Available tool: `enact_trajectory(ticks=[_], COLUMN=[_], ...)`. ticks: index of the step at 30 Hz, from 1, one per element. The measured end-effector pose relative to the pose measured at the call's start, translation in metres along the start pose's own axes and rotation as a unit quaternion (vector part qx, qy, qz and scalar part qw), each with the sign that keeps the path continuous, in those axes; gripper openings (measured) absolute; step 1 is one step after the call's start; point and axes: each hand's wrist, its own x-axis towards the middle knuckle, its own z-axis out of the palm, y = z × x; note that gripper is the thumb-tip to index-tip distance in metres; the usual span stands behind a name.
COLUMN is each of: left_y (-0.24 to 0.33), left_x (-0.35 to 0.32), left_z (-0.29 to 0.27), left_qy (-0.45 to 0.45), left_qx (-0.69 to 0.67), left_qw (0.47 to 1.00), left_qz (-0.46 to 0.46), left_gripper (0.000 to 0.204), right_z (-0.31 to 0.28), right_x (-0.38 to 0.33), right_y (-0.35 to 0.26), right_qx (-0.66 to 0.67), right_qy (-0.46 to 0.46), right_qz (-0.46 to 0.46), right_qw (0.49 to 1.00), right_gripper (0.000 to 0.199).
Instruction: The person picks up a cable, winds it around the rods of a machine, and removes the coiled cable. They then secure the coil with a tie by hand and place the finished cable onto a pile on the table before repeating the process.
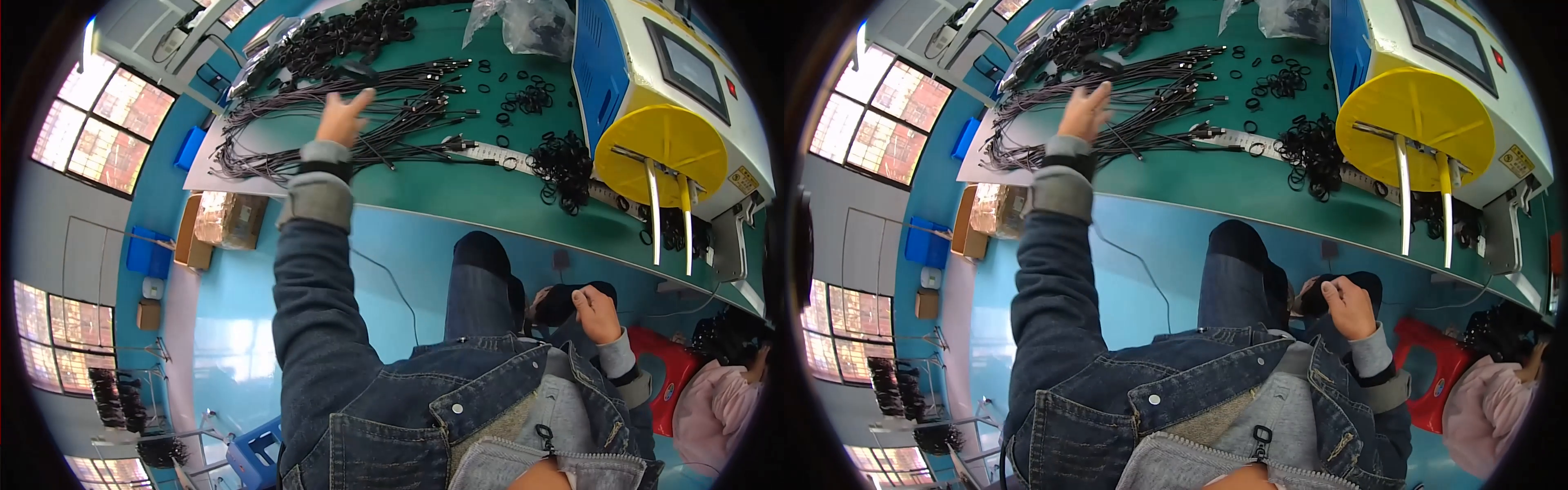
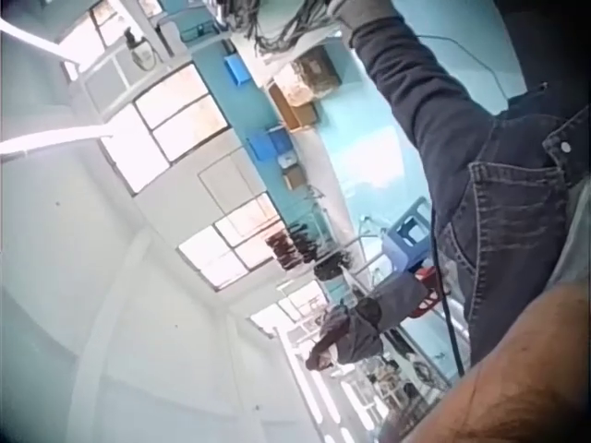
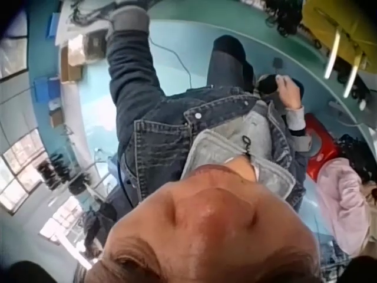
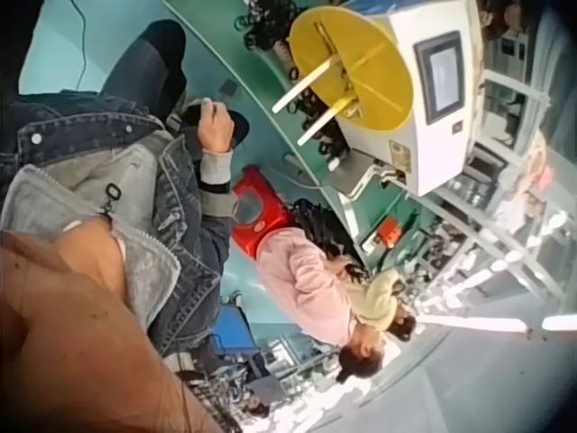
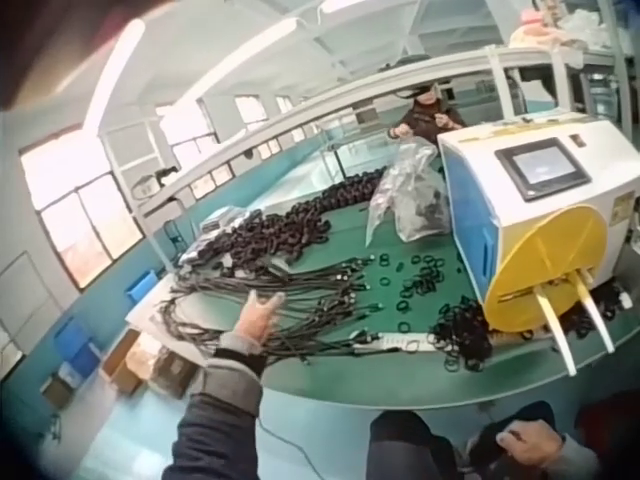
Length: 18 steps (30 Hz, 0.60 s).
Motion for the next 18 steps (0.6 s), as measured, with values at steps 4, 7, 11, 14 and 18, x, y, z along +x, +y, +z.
enact_trajectory(ticks=[4,7,11,14,18], left_y=[-0.069,-0.095,-0.082,-0.070,-0.091], left_x=[0.033,0.000,-0.022,-0.018,0.006], left_z=[-0.045,-0.028,-0.013,-0.001,-0.005], left_qy=[-0.122,-0.183,-0.140,-0.153,-0.086], left_qx=[0.526,0.523,0.583,0.576,0.561], left_qw=[0.840,0.832,0.793,0.797,0.816], left_qz=[0.049,0.034,0.108,0.093,0.108], left_gripper=[0.038,0.039,0.041,0.041,0.031], right_z=[-0.002,0.006,0.017,0.027,0.033], right_x=[0.000,-0.004,-0.009,-0.013,-0.020], right_y=[0.019,0.022,0.022,0.018,0.009], right_qx=[0.039,0.055,0.052,0.038,0.037], right_qy=[0.037,0.067,0.080,0.094,0.065], right_qz=[0.047,0.062,0.071,0.070,0.085], right_qw=[0.997,0.994,0.993,0.992,0.994], right_gripper=[0.022,0.020,0.018,0.017,0.016])
